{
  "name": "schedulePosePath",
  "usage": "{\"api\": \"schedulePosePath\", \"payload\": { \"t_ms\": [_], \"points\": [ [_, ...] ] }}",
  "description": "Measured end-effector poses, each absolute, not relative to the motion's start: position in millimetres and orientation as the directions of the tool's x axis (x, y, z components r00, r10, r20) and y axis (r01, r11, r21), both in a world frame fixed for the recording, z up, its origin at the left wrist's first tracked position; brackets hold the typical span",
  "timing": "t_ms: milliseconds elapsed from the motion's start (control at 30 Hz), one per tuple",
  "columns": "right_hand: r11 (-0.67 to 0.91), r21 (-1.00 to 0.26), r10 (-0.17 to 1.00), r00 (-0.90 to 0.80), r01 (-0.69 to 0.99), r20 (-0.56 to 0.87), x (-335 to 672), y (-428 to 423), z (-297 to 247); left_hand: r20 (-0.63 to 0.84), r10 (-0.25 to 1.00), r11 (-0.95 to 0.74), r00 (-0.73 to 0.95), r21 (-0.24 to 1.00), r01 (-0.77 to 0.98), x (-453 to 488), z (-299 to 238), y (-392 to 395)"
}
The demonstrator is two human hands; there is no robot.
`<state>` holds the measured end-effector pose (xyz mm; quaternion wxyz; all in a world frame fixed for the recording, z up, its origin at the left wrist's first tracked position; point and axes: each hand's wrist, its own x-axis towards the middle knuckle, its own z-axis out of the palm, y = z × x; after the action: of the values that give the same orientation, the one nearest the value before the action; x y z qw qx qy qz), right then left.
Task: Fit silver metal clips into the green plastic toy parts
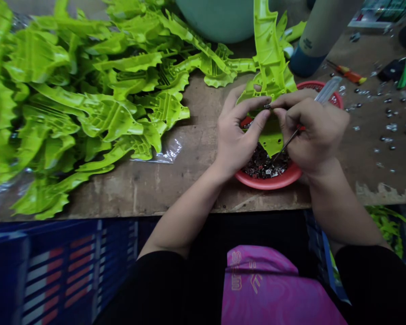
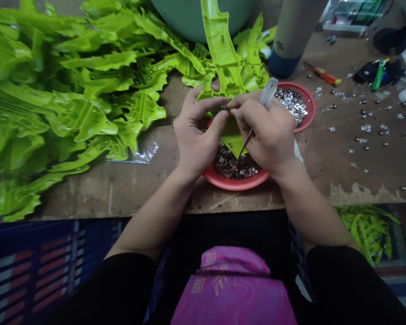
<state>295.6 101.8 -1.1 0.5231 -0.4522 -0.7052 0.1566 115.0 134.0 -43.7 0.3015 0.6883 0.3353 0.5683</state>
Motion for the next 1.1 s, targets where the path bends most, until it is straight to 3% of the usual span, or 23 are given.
{"api": "schedulePosePath", "payload": {
  "t_ms": [200, 633, 833, 1100],
  "points": [
    [0.475, -0.772, 0.844, 0.030, 0.423, 0.536, 294.4, 94.4, 1.2, 0.595, 0.794, -0.608, 0.125, 0.782, 0.141, 117.1, -40.7, 130.0],
    [0.600, -0.735, 0.725, 0.173, 0.316, 0.667, 286.5, 107.7, -5.0, 0.679, 0.722, -0.690, 0.136, 0.689, 0.222, 115.9, -41.1, 129.8],
    [0.468, -0.826, 0.857, 0.066, 0.313, 0.511, 293.9, 102.4, 3.6, 0.633, 0.758, -0.643, 0.158, 0.684, 0.345, 118.9, -36.0, 123.4],
    [0.494, -0.845, 0.848, 0.101, 0.207, 0.520, 291.0, 103.6, 1.7, 0.641, 0.751, -0.651, 0.156, 0.682, 0.333, 120.2, -37.1, 124.4]
  ]
}}
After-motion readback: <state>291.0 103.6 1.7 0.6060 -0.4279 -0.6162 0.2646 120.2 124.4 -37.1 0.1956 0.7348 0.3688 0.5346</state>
